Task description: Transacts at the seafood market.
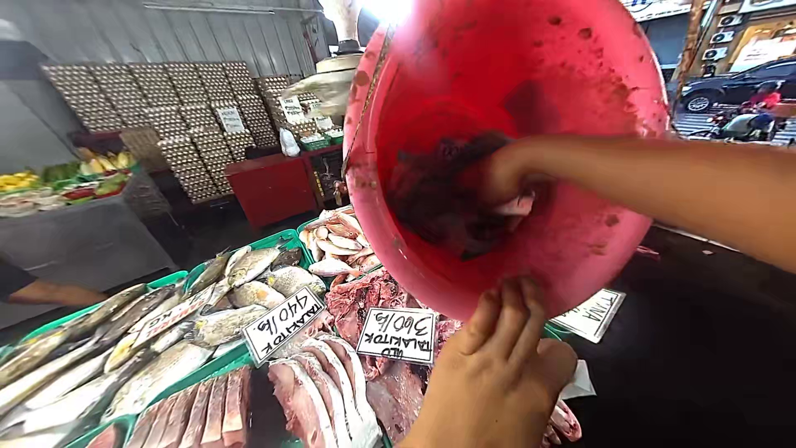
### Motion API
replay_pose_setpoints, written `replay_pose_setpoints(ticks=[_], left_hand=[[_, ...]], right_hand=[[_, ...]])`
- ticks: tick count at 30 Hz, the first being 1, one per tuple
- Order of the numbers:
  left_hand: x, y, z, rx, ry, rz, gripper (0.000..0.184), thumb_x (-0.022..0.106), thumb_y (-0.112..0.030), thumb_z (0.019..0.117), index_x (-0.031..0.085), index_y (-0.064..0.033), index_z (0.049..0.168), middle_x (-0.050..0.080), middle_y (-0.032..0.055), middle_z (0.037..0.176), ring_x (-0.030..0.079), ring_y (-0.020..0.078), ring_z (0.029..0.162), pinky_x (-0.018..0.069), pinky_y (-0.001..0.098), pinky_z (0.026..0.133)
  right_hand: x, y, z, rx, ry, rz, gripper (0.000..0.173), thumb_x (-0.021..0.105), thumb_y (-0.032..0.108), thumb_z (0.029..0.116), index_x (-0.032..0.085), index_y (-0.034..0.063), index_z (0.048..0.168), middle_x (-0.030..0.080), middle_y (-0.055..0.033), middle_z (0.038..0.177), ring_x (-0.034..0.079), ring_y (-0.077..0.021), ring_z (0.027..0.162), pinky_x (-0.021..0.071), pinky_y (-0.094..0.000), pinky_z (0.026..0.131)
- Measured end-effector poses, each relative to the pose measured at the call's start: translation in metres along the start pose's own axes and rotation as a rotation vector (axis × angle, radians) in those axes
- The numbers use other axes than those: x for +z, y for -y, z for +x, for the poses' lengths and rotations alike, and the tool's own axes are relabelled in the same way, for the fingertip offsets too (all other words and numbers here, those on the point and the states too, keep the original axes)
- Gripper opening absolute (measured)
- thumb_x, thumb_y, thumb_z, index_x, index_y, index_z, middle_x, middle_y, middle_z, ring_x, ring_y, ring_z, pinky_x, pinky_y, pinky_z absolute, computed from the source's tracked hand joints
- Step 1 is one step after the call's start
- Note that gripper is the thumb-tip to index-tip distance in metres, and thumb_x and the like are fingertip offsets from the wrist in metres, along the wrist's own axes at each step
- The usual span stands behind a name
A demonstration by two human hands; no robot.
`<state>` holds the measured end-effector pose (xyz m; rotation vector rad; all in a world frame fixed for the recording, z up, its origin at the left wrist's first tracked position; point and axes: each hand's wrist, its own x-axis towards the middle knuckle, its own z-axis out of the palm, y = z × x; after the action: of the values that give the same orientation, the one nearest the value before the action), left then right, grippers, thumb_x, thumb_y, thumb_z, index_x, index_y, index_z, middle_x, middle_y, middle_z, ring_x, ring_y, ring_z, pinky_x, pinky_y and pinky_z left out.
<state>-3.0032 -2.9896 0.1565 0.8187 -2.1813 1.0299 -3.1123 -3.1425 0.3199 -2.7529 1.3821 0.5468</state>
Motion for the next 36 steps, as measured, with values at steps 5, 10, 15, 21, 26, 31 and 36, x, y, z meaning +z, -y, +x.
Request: replay_pose_setpoints(ticks=[5, 10, 15, 21, 26, 31, 36], left_hand=[[-0.013, 0.001, 0.005, -0.03, -0.004, 0.01, 0.025, 0.049, -0.018, 0.1017, 0.065, -0.0272, 0.086, 0.068, 0.0057, 0.12, 0.059, 0.0217, 0.118, 0.0312, 0.0399, 0.108], [-0.01, 0.005, 0.008, -0.012, 0.009, -0.01, 0.023, 0.049, -0.021, 0.102, 0.065, -0.0273, 0.087, 0.067, 0.0054, 0.122, 0.06, 0.022, 0.117, 0.0337, 0.0408, 0.105], [-0.006, -0.003, 0.01, -0.018, 0.008, 0.01, 0.024, 0.049, -0.02, 0.1025, 0.065, -0.0264, 0.086, 0.068, 0.0053, 0.122, 0.06, 0.0214, 0.119, 0.0334, 0.0397, 0.108], [-0.007, -0.006, 0.012, -0.033, -0.005, 0.02, 0.025, 0.048, -0.02, 0.103, 0.065, -0.0261, 0.086, 0.068, 0.0049, 0.12, 0.06, 0.0212, 0.117, 0.0332, 0.0392, 0.106], [-0.007, -0.006, 0.011, -0.048, 0.008, -0.001, 0.024, 0.048, -0.019, 0.102, 0.065, -0.0258, 0.087, 0.068, 0.0072, 0.123, 0.06, 0.0237, 0.118, 0.0341, 0.0413, 0.107], [-0.035, 0.025, 0.039, -0.281, -0.023, -0.319, 0.02, 0.051, -0.01, 0.0995, 0.07, -0.0102, 0.093, 0.072, 0.0046, 0.087, 0.071, 0.0195, 0.085, 0.0551, 0.0403, 0.083], [-0.063, 0.088, 0.116, -0.726, 0.197, -0.344, 0.031, 0.045, -0.003, 0.1055, 0.053, 0.005, 0.135, 0.067, 0.0223, 0.089, 0.068, 0.0332, 0.078, 0.0549, 0.0491, 0.07]], right_hand=[[-0.022, -0.017, -0.015, -0.03, -0.093, 0.275, 0.02, 0.054, 0.014, 0.1058, 0.066, -0.0021, 0.107, 0.06, -0.0115, 0.075, 0.056, -0.0176, 0.059, 0.0509, -0.0371, 0.06], [-0.028, -0.02, -0.028, -0.014, -0.018, 0.317, 0.024, 0.05, 0.015, 0.1086, 0.066, -0.0013, 0.113, 0.063, -0.0089, 0.081, 0.056, -0.0096, 0.06, 0.0487, -0.0254, 0.06], [-0.022, -0.033, -0.029, -0.042, -0.041, 0.377, 0.027, 0.049, 0.02, 0.1091, 0.068, 0.0006, 0.108, 0.065, -0.0081, 0.078, 0.059, -0.0096, 0.057, 0.0506, -0.0247, 0.056], [-0.023, -0.035, -0.027, -0.089, -0.06, 0.368, 0.035, 0.049, 0.031, 0.109, 0.072, 0.0055, 0.105, 0.064, -0.0044, 0.073, 0.052, -0.0069, 0.054, 0.0431, -0.0236, 0.053], [-0.02, -0.035, -0.022, -0.209, -0.074, 0.382, 0.025, 0.059, 0.025, 0.1046, 0.074, 0.0058, 0.109, 0.067, -0.0056, 0.083, 0.057, -0.0084, 0.066, 0.0474, -0.027, 0.063], [-0.023, -0.035, -0.01, -0.208, -0.179, 0.271, 0.027, 0.064, 0.024, 0.1021, 0.074, -0.0005, 0.097, 0.067, -0.0087, 0.082, 0.059, -0.0121, 0.07, 0.0483, -0.0336, 0.069], [-0.033, -0.052, -0.011, -0.096, -0.408, 0.248, 0.024, 0.063, 0.018, 0.1026, 0.075, -0.0027, 0.1, 0.069, -0.0163, 0.089, 0.063, -0.0245, 0.081, 0.0492, -0.0486, 0.08]])
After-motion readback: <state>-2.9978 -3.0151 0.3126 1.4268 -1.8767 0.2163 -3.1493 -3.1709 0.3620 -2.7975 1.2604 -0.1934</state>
